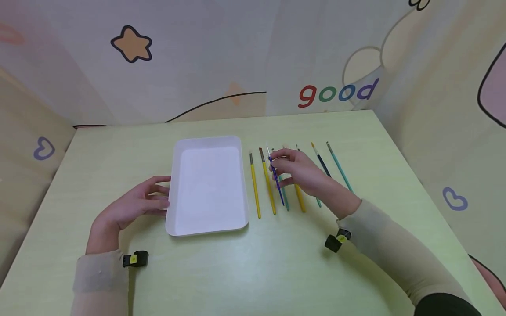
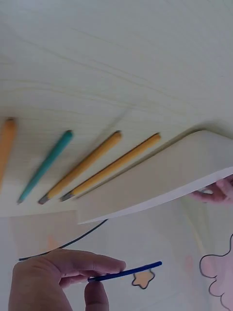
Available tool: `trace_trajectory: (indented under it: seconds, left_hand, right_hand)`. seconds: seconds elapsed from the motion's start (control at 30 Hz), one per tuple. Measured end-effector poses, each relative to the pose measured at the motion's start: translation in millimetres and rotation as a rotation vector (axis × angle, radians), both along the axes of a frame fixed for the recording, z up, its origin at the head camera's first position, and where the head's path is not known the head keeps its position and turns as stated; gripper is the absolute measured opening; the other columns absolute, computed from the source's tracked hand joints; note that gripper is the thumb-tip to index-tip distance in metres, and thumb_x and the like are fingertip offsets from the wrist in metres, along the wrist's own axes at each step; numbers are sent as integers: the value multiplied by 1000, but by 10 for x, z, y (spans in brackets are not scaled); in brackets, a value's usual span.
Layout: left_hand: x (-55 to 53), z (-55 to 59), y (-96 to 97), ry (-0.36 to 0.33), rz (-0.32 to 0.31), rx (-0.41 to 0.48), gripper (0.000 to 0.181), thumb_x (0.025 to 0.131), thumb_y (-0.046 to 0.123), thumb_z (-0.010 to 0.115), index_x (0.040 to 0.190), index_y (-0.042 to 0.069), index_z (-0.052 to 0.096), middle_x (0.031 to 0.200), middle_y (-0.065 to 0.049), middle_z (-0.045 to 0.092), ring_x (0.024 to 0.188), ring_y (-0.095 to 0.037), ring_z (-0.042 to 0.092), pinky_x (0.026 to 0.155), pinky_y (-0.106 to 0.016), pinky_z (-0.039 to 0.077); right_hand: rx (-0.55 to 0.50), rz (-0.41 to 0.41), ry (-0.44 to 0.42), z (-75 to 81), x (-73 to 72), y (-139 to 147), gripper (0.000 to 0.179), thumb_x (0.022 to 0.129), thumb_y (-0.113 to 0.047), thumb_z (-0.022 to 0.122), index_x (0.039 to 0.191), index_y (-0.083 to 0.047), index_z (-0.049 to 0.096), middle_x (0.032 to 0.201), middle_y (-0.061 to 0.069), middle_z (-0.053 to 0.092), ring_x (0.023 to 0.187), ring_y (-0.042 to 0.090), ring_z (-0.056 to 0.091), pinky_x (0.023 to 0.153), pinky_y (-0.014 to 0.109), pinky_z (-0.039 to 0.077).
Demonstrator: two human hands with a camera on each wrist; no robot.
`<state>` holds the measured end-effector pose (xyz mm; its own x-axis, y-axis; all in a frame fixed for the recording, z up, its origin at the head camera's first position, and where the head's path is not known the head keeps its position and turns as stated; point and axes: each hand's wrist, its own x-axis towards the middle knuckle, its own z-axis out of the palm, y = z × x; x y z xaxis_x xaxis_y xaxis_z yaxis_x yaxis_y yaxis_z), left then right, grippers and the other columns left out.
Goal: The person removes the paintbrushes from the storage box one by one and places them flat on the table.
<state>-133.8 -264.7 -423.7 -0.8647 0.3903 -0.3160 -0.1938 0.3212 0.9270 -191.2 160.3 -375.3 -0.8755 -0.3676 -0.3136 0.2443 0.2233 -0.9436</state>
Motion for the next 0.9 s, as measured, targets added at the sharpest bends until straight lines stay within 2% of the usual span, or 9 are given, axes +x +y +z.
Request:
trace_trajectory:
  seconds: [0.27,0.5,0.9]
  left_hand:
    - [4,0,-26,-1,1,16,68,99,8,66,157,6,31,140,-27,48,110,-31,66,91,-38,58]
    - [-17,-3,-25,2,-9,39,68,99,8,66,157,6,31,140,-28,47,109,-32,67,91,-39,58]
    - [-2,0,-19,0,-1,16,69,98,9,67,157,6,31,141,-27,47,109,-30,66,91,-38,58]
  right_hand:
    - [56,-41,35,-28,-70,316,41,107,-15,53,142,5,45,127,26,52,110,37,56,81,37,61]
    - [155,-61,72,-46,-119,603,43,108,-16,52,144,6,44,130,25,52,110,34,57,81,33,61]
    - [293,-86,68,-219,-344,1194,45,110,-21,50,146,4,43,134,24,51,112,33,53,83,27,58]
